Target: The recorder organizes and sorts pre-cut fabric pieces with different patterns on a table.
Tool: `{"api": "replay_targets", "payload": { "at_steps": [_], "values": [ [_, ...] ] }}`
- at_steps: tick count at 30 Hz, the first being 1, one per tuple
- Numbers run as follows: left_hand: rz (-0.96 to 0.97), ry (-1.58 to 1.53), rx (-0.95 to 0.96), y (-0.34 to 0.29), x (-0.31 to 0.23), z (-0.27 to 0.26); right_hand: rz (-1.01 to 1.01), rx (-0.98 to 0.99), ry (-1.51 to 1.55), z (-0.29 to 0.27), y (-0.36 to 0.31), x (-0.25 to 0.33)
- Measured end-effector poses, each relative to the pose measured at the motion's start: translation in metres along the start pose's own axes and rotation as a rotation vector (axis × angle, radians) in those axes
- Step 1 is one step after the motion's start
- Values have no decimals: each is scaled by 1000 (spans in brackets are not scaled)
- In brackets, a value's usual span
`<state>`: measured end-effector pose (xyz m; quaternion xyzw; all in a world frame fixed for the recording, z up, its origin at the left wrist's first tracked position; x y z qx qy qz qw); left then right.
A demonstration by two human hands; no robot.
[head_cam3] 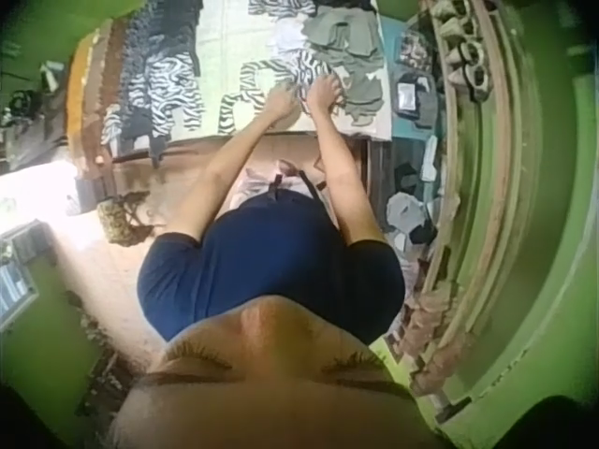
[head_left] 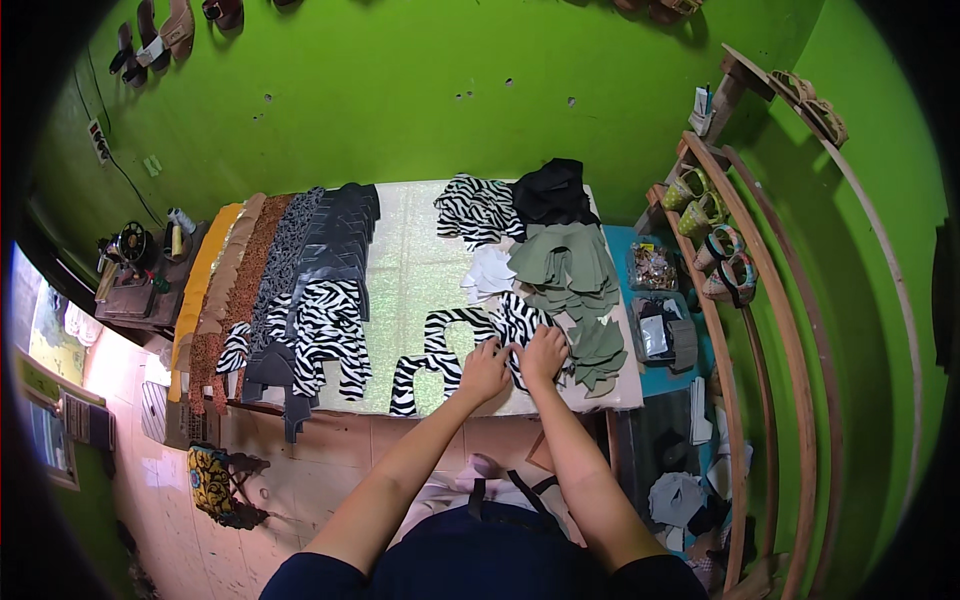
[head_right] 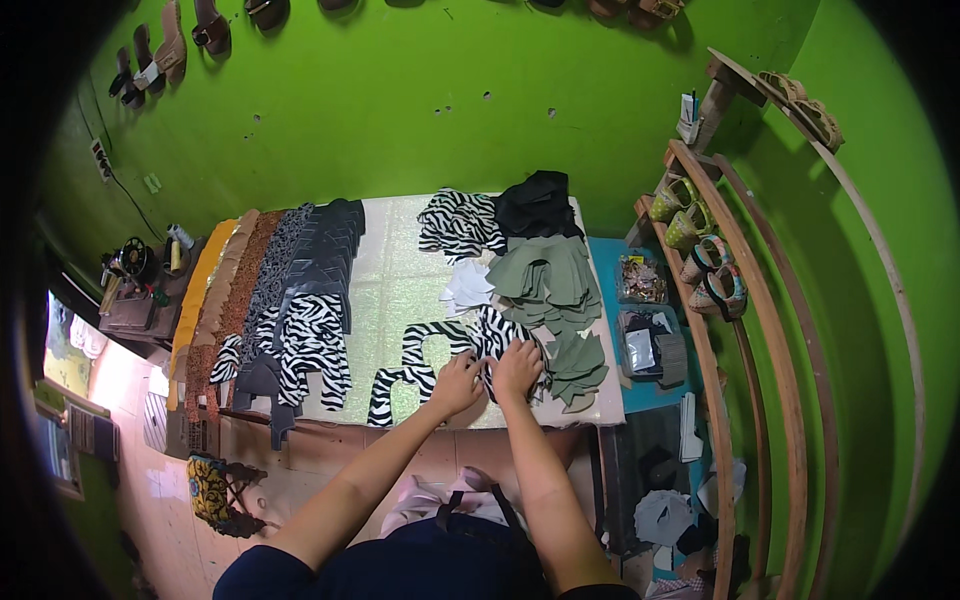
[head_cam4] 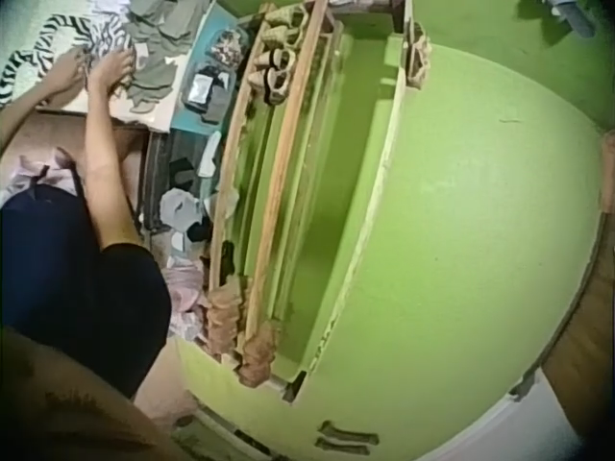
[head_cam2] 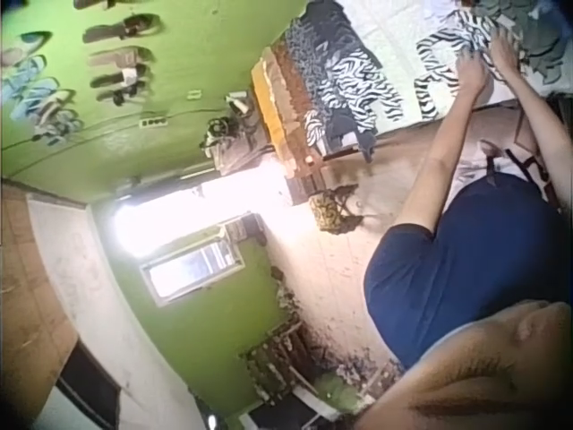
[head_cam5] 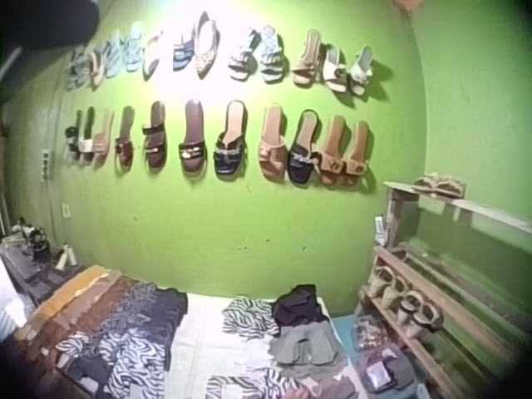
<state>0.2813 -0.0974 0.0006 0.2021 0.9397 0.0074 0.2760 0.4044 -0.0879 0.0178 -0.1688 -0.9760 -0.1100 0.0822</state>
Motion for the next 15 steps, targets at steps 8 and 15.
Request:
{"api": "replay_targets", "payload": {
  "at_steps": [8,15],
  "values": [
    [-76,-47,115,17,0,10,53,137,602,16,17,-14],
    [-101,-258,41,26,-12,-15,-73,62,1108,2,42,-31]
  ]
}}
Point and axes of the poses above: each hand's wrist, its own y-axis towards the middle knuckle, its own z-axis out of the palm, x = y × z, the point moved 2 cm from there along y, towards the middle knuckle, and after that the axes turned 3 degrees about -z, right-handed, at the moved point
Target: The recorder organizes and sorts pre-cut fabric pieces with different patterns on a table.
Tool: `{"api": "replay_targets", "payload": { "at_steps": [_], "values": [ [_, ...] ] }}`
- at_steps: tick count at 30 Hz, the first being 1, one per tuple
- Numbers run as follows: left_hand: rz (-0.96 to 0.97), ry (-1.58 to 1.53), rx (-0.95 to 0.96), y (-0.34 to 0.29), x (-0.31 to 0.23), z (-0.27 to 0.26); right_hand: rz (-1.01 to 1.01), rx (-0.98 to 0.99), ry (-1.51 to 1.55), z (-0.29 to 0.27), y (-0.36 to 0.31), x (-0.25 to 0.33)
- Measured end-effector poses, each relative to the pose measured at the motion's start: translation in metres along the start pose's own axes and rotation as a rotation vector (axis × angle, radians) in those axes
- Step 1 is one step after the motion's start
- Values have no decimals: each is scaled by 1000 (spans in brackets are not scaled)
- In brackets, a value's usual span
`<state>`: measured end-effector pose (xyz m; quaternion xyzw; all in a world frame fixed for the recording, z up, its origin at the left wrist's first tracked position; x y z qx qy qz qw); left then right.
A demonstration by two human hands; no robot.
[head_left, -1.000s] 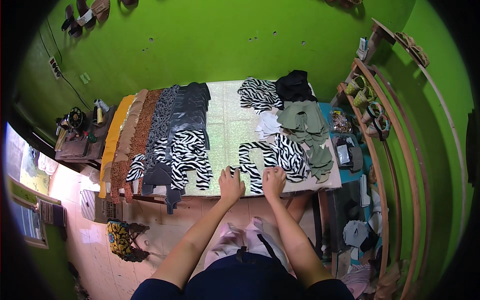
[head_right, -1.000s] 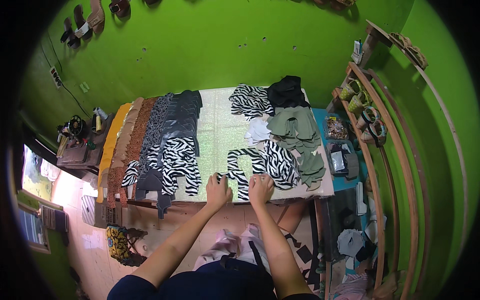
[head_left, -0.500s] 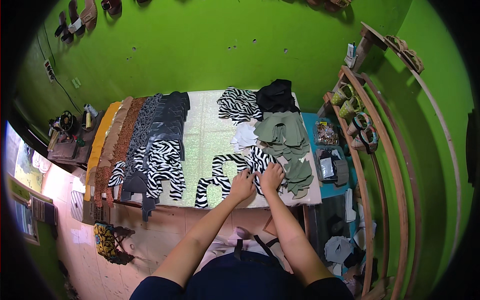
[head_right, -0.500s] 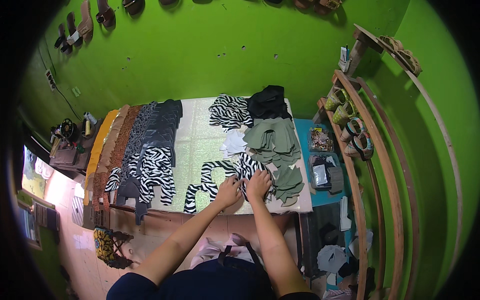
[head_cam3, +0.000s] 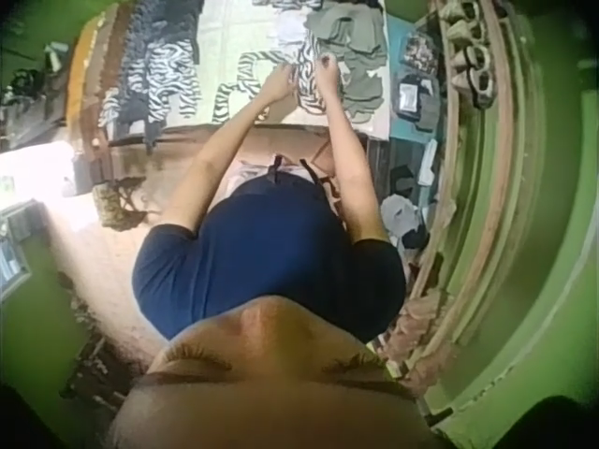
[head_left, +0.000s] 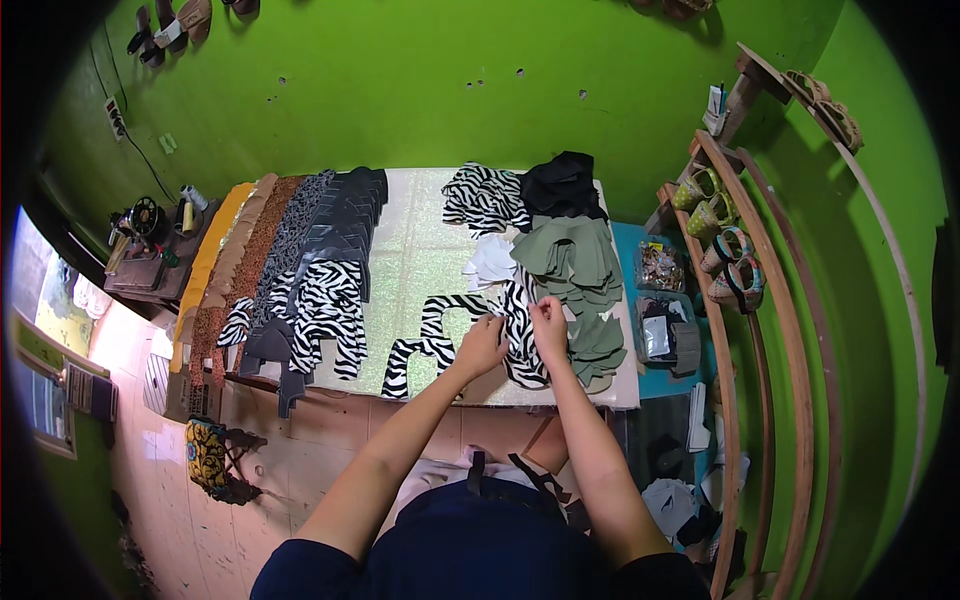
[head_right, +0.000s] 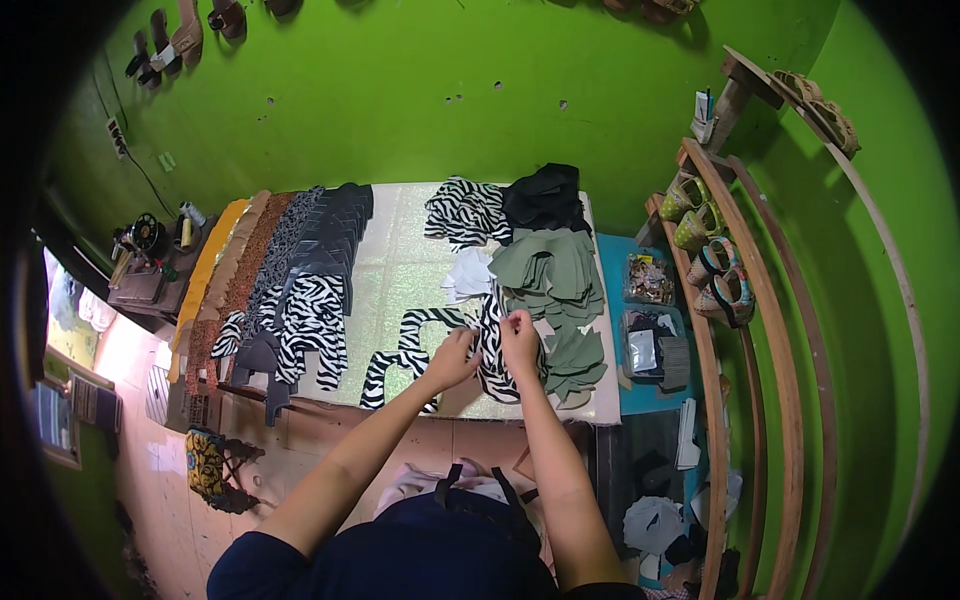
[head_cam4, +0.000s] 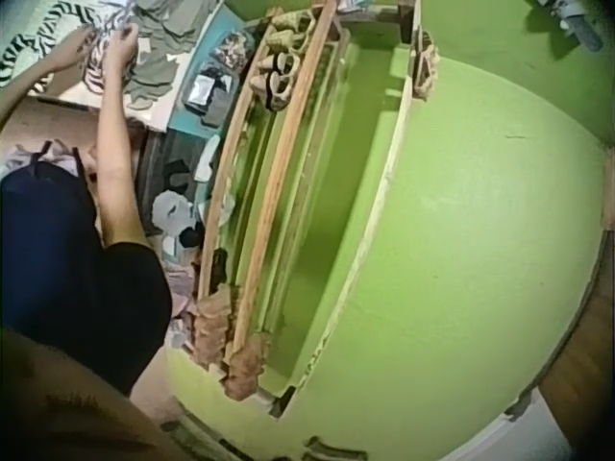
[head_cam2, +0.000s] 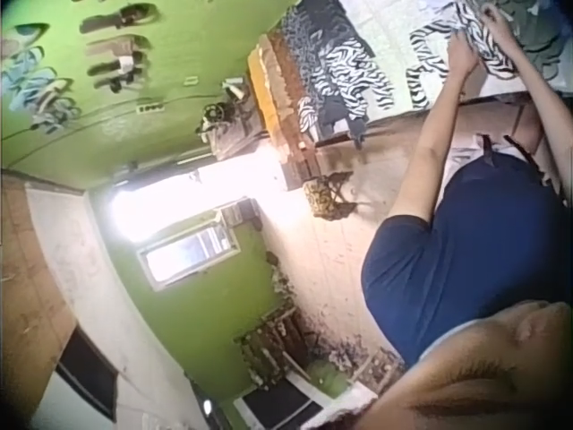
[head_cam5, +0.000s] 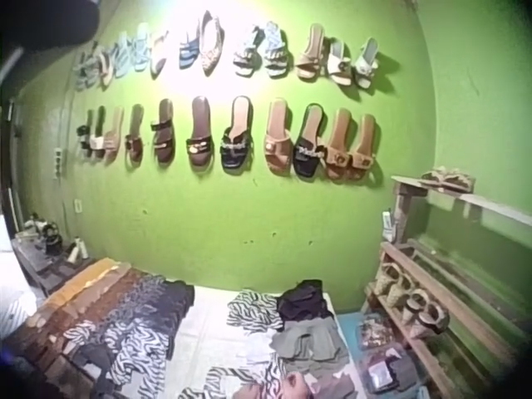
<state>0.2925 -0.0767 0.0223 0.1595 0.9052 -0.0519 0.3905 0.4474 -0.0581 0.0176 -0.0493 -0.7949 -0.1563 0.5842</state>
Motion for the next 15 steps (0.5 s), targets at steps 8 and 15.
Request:
{"api": "replay_targets", "payload": {
  "at_steps": [8,15],
  "values": [
    [-71,-334,-236,-9,26,-55,41,350,178,28,-19,19],
    [-273,-208,-153,-50,82,-81,51,357,-75,75,-47,6]
  ]
}}
Point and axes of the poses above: each hand's wrist, its own y-axis towards the middle knuckle, its own z-axis out of the palm, x = y × z, the point moved 2 cm from there along y, towards the middle knuckle, and after that the axes turned 3 degrees about -z, right-handed, at the moved point
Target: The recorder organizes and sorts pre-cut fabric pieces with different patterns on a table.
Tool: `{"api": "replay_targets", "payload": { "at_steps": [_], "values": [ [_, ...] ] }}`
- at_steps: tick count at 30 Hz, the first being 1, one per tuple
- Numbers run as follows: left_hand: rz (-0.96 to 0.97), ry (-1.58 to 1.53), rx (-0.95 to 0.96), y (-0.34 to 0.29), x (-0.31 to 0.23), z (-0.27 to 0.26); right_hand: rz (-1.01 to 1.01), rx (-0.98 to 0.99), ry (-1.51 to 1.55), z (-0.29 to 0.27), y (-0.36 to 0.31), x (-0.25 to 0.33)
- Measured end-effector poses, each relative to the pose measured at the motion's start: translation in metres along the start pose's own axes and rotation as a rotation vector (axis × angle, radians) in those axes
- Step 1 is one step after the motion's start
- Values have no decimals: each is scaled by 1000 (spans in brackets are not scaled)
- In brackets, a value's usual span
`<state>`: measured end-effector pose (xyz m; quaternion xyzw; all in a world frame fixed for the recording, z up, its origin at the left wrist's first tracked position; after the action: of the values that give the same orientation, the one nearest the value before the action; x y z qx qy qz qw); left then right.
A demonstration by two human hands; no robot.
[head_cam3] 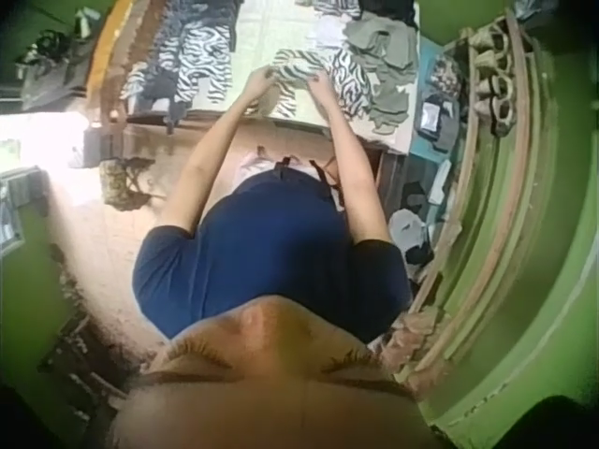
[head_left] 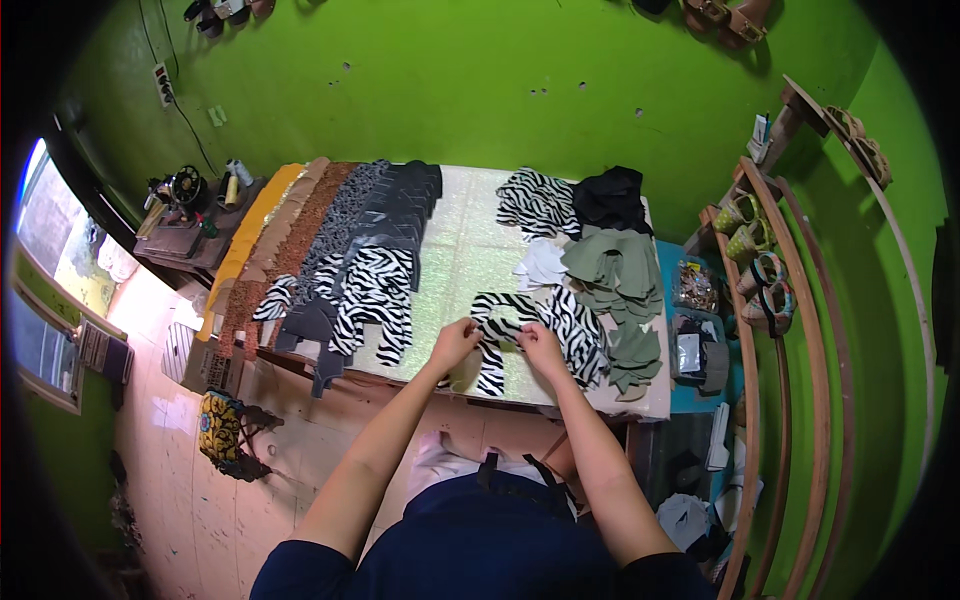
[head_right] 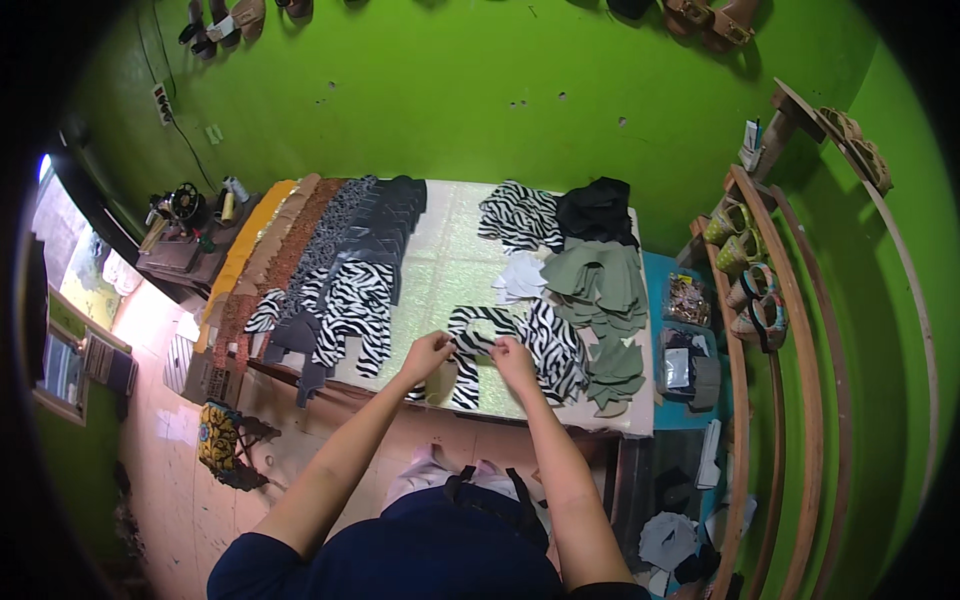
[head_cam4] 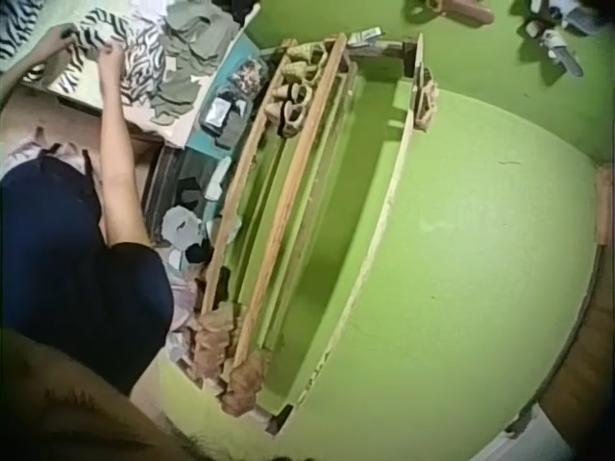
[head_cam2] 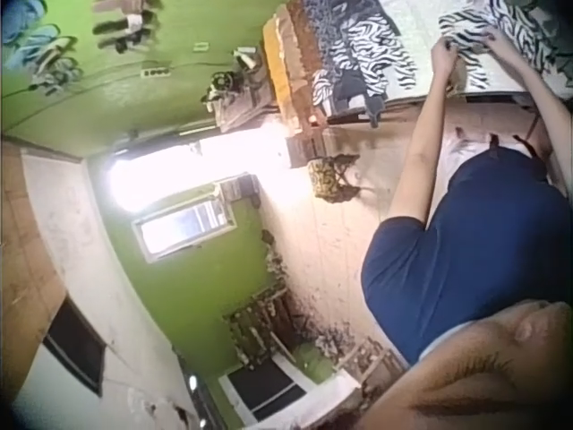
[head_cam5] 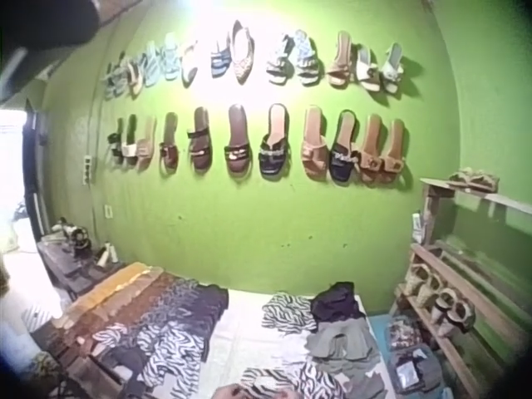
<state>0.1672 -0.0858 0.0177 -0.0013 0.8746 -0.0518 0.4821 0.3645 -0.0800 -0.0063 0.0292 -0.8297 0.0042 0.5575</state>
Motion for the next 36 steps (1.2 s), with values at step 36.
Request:
{"api": "replay_targets", "payload": {
  "at_steps": [36],
  "values": [
    [-235,417,-9,-1,46,-17,494,-392,-794,93,-34,49]
  ]
}}
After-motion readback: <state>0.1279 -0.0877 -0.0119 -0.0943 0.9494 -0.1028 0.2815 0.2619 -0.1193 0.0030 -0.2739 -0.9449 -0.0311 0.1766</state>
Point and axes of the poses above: each hand's wrist, its own y-axis towards the middle knuckle, its own z-axis out of the palm, x = y × z, the point moved 2 cm from there along y, towards the middle knuckle, and after that the axes turned 3 degrees about -z, right-handed, at the moved point
